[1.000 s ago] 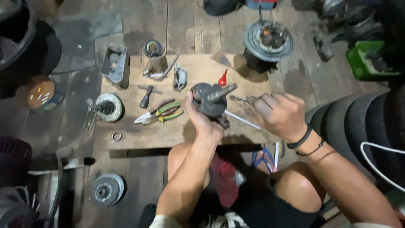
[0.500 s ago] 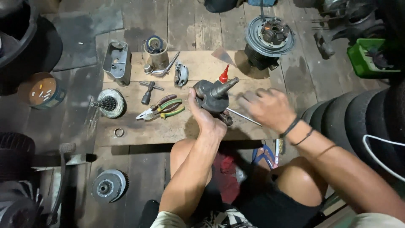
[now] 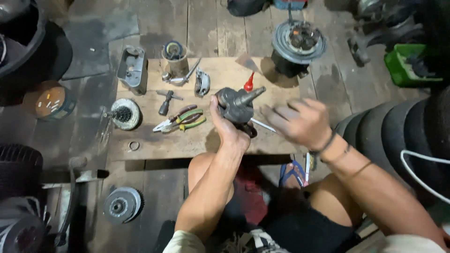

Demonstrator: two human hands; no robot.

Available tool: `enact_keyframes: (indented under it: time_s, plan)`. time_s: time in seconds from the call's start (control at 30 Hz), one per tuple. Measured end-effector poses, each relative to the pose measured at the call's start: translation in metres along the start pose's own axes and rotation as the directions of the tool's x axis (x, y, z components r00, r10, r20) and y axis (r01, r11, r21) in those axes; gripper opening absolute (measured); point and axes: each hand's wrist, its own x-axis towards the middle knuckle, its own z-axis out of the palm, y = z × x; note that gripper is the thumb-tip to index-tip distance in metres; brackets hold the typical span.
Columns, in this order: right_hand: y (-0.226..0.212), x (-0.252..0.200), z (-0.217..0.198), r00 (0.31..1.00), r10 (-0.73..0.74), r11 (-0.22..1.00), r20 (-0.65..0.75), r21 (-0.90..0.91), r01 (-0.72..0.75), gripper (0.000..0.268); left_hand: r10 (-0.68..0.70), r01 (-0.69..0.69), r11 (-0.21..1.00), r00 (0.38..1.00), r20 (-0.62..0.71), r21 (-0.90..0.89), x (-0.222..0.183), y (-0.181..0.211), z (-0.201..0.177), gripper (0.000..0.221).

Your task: Cleaning a motorcycle crankshaft by scraping off residue with a small tool and wiping it down with a cloth.

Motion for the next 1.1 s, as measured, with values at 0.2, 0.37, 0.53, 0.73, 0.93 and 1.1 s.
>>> enact_keyframes:
  time_s: [0.2,0.37,0.53,0.73,0.93,1.1]
  plan:
    - [0.019,-0.037,0.029,0.997,0.018,0.998,0.073,-0.054,-0.014,0.037,0.028,-0.029,0.999,0.999,-0.024,-0.022,-0.035,0.015,-0.001,0.062]
    - [-0.006,-0.004,0.025,0.999,-0.022,0.999,0.048,0.048,0.02,0.014,0.047,-0.045,0.998,0.998,0.037,-0.051,-0.027,0.017,-0.01,0.061]
    - [0.024,-0.033,0.031,0.948,0.082,0.985,0.307,-0.169,-0.031,0.011,0.023,-0.019,0.998,0.998,0.06,-0.063,-0.057,0.028,-0.011,0.057]
    - [0.024,-0.001,-0.02,0.825,0.453,0.837,0.338,0.158,-0.524,0.025,-0.024,0.07,0.982,0.968,0.251,-0.173,-0.073,0.026,-0.023,0.065]
    - [0.007,0.017,-0.066,0.827,0.529,0.707,0.19,0.44,-0.553,0.016,0.061,0.116,0.948,0.848,0.526,-0.296,-0.085,0.039,-0.033,0.069]
    - [-0.001,-0.009,-0.045,0.824,0.49,0.677,0.285,0.471,-0.565,0.015,0.142,0.013,0.967,0.804,0.577,-0.256,-0.084,0.04,-0.041,0.07]
